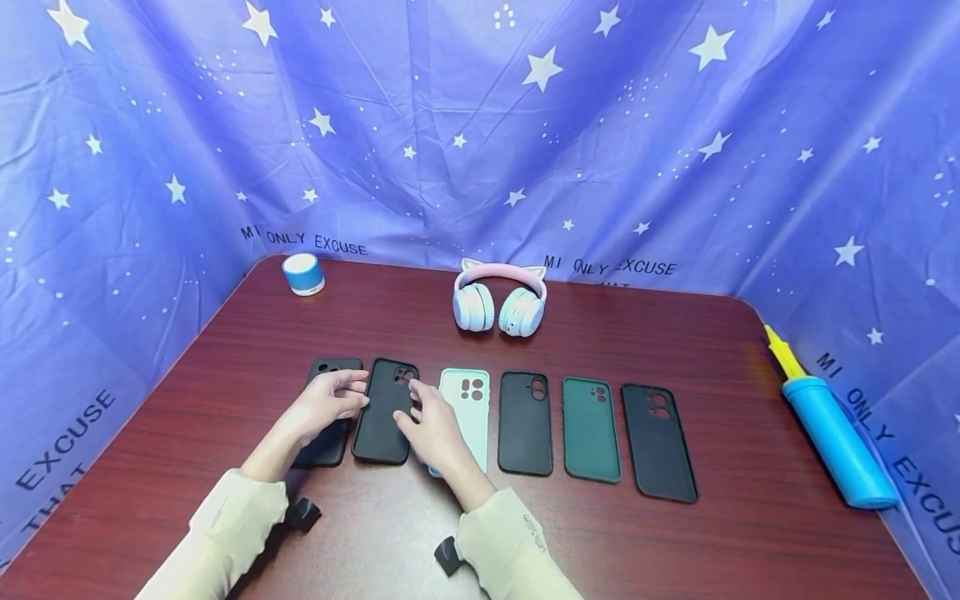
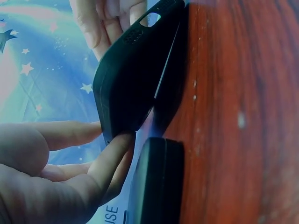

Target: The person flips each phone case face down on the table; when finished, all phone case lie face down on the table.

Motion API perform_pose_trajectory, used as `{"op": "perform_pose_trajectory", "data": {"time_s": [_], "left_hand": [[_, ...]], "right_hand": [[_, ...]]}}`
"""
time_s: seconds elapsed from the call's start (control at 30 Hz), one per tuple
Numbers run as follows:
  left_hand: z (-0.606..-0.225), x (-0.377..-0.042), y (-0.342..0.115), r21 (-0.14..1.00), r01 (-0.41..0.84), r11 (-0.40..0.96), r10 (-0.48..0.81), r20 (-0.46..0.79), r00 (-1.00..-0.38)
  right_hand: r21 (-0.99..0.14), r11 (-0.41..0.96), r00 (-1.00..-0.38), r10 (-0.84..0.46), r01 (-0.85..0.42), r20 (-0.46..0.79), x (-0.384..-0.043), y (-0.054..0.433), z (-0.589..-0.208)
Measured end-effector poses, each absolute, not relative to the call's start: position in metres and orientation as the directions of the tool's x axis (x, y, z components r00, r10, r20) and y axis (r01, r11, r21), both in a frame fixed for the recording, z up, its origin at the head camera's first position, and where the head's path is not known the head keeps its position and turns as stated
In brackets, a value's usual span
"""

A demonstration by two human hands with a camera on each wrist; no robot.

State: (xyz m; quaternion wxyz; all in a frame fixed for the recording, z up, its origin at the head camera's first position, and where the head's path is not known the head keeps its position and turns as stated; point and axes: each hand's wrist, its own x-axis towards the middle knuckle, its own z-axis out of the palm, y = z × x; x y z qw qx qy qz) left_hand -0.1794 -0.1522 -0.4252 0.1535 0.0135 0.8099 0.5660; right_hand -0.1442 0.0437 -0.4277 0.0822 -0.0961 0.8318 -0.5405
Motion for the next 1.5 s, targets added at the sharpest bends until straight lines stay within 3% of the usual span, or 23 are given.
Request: {"op": "perform_pose_trajectory", "data": {"time_s": [0.2, 0.87, 1.1, 1.5], "left_hand": [[-0.4244, -0.1783, -0.1527, 0.931, -0.159, 0.329, 0.207, -0.235, -0.950], [-0.4223, -0.1776, -0.1552, 0.957, 0.032, 0.287, 0.313, -0.062, -0.948], [-0.4235, -0.1779, -0.1561, 0.982, 0.019, 0.187, 0.371, -0.053, -0.927], [-0.4215, -0.1761, -0.1560, 0.984, 0.031, 0.176, 0.423, -0.047, -0.905]], "right_hand": [[-0.908, 0.410, -0.954, -0.297, -0.087, -0.043, -0.1405, 0.0413, -0.4269], [-0.895, 0.441, -0.957, -0.283, -0.067, -0.067, -0.1429, 0.0387, -0.4288], [-0.920, 0.388, -0.954, -0.291, -0.050, -0.071, -0.1430, 0.0380, -0.4280], [-0.972, 0.235, -0.942, -0.328, -0.008, -0.072, -0.1437, 0.0371, -0.4297]]}}
